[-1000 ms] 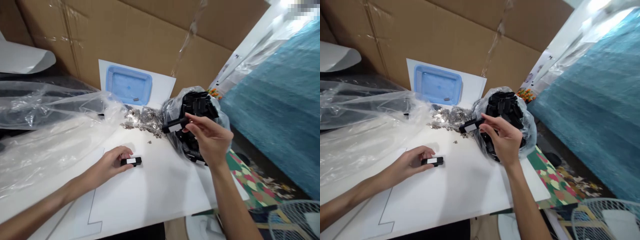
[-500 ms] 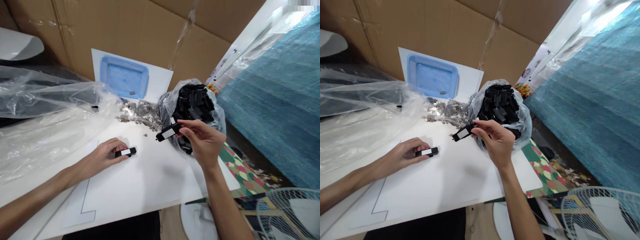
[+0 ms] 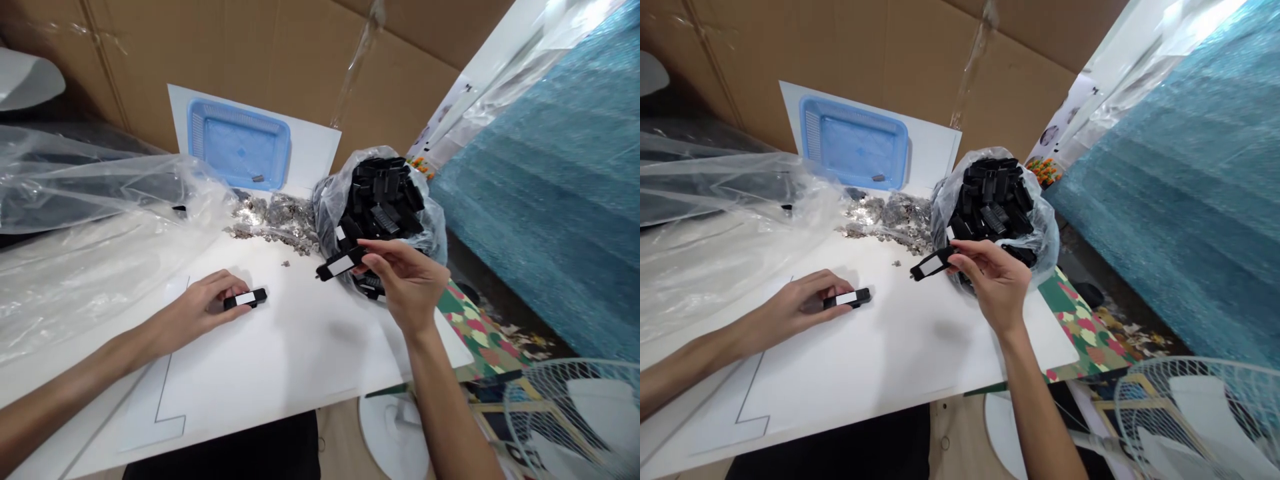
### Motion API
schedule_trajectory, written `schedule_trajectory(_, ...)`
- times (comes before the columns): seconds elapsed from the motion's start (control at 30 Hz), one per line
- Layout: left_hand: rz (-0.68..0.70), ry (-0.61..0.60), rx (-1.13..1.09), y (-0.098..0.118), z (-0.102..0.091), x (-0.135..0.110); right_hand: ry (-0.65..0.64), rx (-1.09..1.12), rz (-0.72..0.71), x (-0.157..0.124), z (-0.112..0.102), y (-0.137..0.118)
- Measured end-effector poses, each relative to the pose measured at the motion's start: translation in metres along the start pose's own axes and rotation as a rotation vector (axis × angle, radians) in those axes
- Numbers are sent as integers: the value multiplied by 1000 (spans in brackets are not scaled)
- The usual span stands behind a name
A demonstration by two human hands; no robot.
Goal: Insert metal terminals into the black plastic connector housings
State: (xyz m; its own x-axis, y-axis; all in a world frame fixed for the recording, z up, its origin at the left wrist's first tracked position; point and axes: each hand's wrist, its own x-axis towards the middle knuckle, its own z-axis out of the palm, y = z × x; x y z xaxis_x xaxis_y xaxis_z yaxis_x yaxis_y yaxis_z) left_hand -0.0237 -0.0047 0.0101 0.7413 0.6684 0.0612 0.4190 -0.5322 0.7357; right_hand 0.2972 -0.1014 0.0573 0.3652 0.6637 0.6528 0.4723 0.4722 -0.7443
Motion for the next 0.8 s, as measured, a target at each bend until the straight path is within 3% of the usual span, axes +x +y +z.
schedule_trajectory(0.17, 10, -16, 20, 0, -2, -3, 248, -198, -103, 22, -52, 9)
schedule_trajectory(0.3, 24, -2, 29, -4, -2, -2, 199, -222, -122, 27, -79, 5)
schedule_trajectory(0.43, 21, 14, 21, -3, -1, 1, 174, -198, -201, 8, -65, -8)
schedule_trajectory(0.53, 5, 22, 7, 0, -1, 3, 139, -128, -181, -3, -45, -17)
schedule_trajectory(0.7, 10, 12, 27, -3, -1, 2, 103, -36, -156, -3, -26, -21)
schedule_trajectory(0.8, 22, -6, 34, -5, -2, 1, 67, -67, -121, 3, -27, -20)
